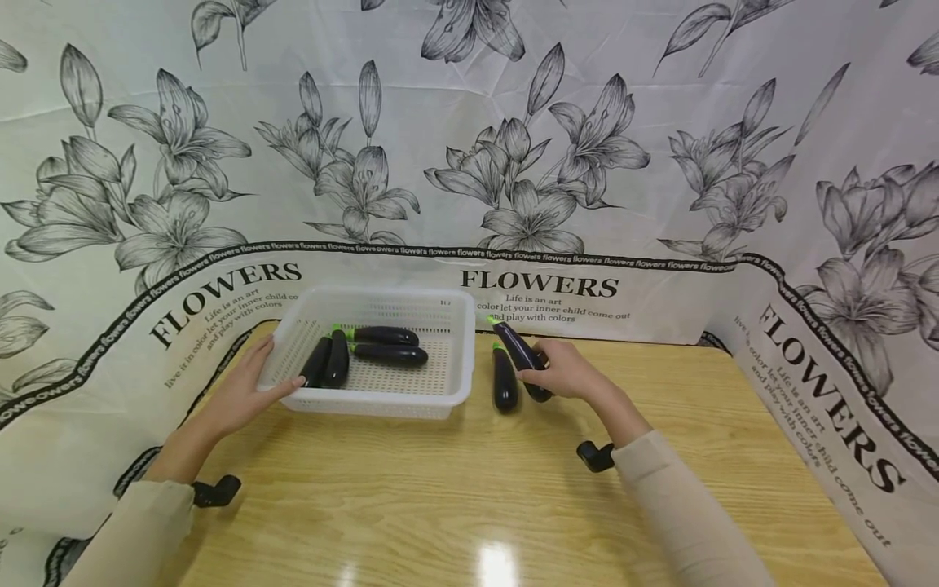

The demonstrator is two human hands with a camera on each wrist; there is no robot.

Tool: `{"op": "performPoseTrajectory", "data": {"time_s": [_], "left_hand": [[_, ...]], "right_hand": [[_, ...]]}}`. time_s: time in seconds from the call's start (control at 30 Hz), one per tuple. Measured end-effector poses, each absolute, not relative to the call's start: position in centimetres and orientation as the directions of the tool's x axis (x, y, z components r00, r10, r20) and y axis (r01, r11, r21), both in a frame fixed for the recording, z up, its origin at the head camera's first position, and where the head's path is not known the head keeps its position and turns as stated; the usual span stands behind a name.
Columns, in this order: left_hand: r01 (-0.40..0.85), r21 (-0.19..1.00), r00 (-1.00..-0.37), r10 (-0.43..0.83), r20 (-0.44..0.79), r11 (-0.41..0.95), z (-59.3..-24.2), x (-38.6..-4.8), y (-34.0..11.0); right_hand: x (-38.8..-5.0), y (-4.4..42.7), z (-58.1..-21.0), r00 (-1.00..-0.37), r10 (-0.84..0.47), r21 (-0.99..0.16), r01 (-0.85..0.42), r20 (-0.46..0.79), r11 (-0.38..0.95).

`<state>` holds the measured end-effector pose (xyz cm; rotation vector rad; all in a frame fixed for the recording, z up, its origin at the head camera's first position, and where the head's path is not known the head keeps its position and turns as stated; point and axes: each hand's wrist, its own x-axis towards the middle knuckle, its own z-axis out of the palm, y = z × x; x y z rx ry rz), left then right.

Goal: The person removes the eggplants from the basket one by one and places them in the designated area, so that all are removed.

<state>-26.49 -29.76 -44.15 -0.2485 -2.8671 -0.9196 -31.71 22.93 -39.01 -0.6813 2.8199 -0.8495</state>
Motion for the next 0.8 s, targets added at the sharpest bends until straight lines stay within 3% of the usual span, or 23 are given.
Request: {"op": "performPoseTrajectory", "data": {"time_s": [0.47, 0.8], "left_hand": [[0.188, 0.557, -0.98, 0.116, 0.162, 0.809, -44.4, -26.5, -29.9], [0.186, 0.557, -0.981, 0.117, 0.158, 0.809, -44.2, -26.5, -29.9]], "right_hand": [[-32.7, 24.7, -41.6, -0.938, -0.339, -0.57, -0.24, -0.073, 0.786], [-33.4, 24.9, -43.8, -0.958, -0.284, -0.481, -0.227, -0.048, 0.847]]}}
